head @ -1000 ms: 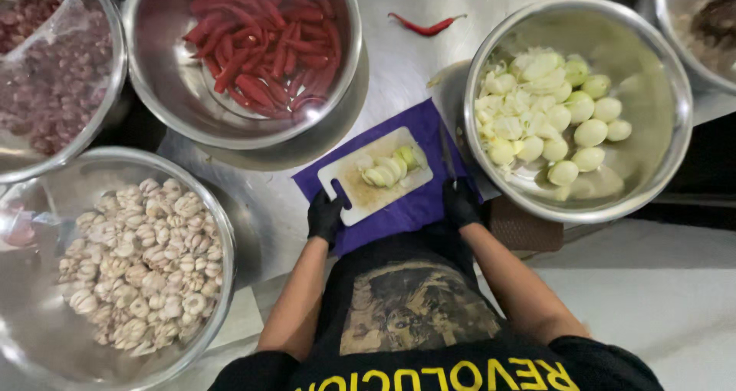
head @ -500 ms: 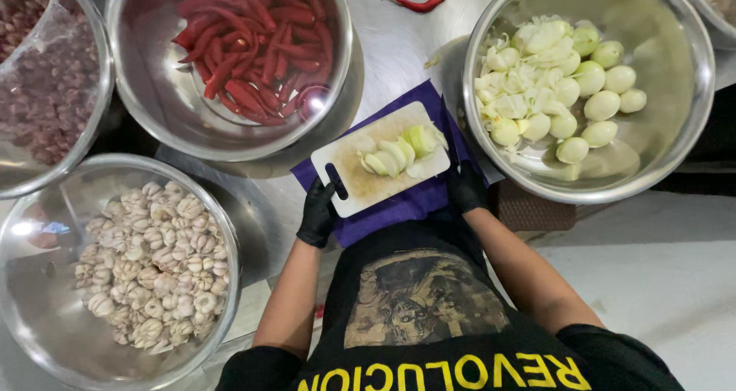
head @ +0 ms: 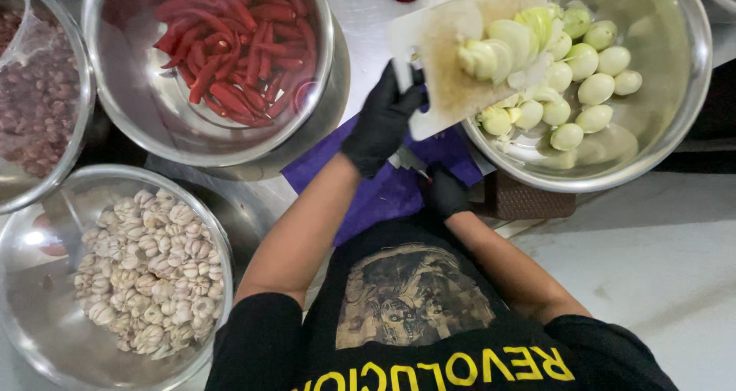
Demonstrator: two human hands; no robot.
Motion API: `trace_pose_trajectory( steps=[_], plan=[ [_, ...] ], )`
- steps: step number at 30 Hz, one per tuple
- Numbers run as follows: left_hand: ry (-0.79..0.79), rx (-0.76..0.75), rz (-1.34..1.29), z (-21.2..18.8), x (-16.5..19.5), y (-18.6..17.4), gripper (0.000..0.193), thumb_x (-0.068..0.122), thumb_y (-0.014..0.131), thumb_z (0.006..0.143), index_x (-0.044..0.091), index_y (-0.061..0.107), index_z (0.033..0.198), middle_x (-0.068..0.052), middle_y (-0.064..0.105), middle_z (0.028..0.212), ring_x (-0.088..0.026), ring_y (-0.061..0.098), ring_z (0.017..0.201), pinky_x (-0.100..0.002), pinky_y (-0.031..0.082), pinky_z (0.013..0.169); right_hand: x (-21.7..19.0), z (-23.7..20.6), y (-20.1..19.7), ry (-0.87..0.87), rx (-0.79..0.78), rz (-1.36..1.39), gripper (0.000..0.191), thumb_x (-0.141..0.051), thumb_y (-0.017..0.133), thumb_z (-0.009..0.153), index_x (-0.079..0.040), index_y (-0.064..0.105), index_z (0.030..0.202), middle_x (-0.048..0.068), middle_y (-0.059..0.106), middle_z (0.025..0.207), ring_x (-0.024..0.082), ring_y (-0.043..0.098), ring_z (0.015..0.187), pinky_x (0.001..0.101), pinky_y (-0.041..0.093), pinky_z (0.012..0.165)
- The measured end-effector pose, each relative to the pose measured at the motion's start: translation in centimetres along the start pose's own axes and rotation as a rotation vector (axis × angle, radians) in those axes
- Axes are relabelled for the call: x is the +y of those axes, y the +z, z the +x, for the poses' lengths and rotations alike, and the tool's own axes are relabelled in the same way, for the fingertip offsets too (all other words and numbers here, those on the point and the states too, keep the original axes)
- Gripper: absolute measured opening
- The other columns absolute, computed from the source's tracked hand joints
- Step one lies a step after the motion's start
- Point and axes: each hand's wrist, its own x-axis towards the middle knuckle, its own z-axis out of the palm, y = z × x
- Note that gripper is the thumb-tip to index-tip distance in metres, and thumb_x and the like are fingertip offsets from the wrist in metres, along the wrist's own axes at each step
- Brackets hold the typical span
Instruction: The person slices peeled shallots on a small white cutting board set on a purple cloth, using a knife to cut each shallot into slices. They transfer the cut slices into a large metal bowl of sliced shallots and take new whole peeled shallots from an adjacent bowl to continue slicing.
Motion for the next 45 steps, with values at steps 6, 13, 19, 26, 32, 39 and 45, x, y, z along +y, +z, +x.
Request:
trace_pose_trajectory(
  steps=[6, 13, 19, 26, 32, 39, 45],
  plan=[
    [0.54, -0.08, 0.859, 4.8, -4.1, 4.6, 0.054, 0.005, 0.052, 0.105, 0.01, 0.038, 0.157, -0.019, 0.059, 0.144, -0.038, 0.068, 0.116, -0.042, 0.059, 0.093, -0.3, -0.1, 0.1, -0.175, 0.115, -0.002, 0.028, -0.028, 0.07, 0.089, -0.011, 0.069, 0.112, 0.02, 0.068, 0.108, 0.042, 0.065, 0.101, 0.0521, 0.052, 0.085],
    [0.511, -0.002, 0.803, 3.2, -3.4, 2.2, 0.05, 0.008, 0.053, 0.103, 0.008, 0.043, 0.152, -0.017, 0.058, 0.149, -0.038, 0.069, 0.115, -0.043, 0.059, 0.089, -0.1, 0.2, -1.7, -0.244, 0.162, 0.099, 0.024, -0.024, 0.075, 0.089, -0.01, 0.073, 0.109, 0.019, 0.069, 0.113, 0.04, 0.065, 0.11, 0.0477, 0.052, 0.097],
    [0.194, 0.282, -0.057, -1.4, -2.9, -2.8, 0.026, 0.007, 0.058, 0.112, 0.003, 0.054, 0.137, -0.007, 0.067, 0.11, -0.017, 0.065, 0.096, -0.031, 0.056, 0.088, -3.2, 6.2, -4.4, -0.336, 0.383, 0.02, 0.047, -0.02, 0.064, 0.099, 0.0, 0.057, 0.141, 0.029, 0.056, 0.144, 0.046, 0.049, 0.136, 0.0505, 0.037, 0.115],
    [-0.151, 0.442, -0.19, -15.6, -3.8, -9.4, 0.027, 0.006, 0.058, 0.104, 0.001, 0.056, 0.131, -0.006, 0.068, 0.102, -0.015, 0.065, 0.09, -0.03, 0.053, 0.082, -6.3, 11.4, -3.8, -0.202, 0.249, 0.041, 0.029, -0.017, 0.056, 0.103, -0.001, 0.06, 0.127, 0.03, 0.059, 0.131, 0.048, 0.054, 0.125, 0.0528, 0.042, 0.105],
    [-0.216, 0.68, -0.304, -24.8, -8.6, -11.6, 0.026, 0.002, 0.054, 0.1, 0.003, 0.061, 0.125, -0.006, 0.066, 0.094, -0.015, 0.062, 0.084, -0.03, 0.051, 0.078, -3.2, 12.0, -3.0, -0.181, 0.374, -0.256, 0.016, -0.01, 0.054, 0.103, -0.002, 0.065, 0.113, 0.031, 0.063, 0.119, 0.049, 0.06, 0.113, 0.0546, 0.048, 0.095],
    [-0.255, 0.755, -0.301, -28.4, -11.1, -13.4, 0.02, -0.002, 0.052, 0.099, 0.003, 0.062, 0.117, -0.005, 0.065, 0.09, -0.015, 0.062, 0.081, -0.031, 0.051, 0.077, -4.2, 7.9, -5.1, -0.795, 0.384, 0.158, 0.026, 0.002, 0.058, 0.095, -0.007, 0.071, 0.115, 0.02, 0.069, 0.105, 0.042, 0.066, 0.1, 0.0487, 0.052, 0.091],
    [-0.471, 0.738, 0.222, -28.3, -9.5, -12.5, 0.03, 0.012, 0.061, 0.091, 0.001, 0.059, 0.119, -0.014, 0.067, 0.101, -0.028, 0.064, 0.093, -0.039, 0.051, 0.083, -2.0, 6.5, -9.5, -0.617, 1.117, -0.208, 0.04, -0.002, 0.062, 0.098, 0.001, 0.056, 0.138, 0.034, 0.055, 0.128, 0.051, 0.057, 0.115, 0.0523, 0.049, 0.099]
  ],
)
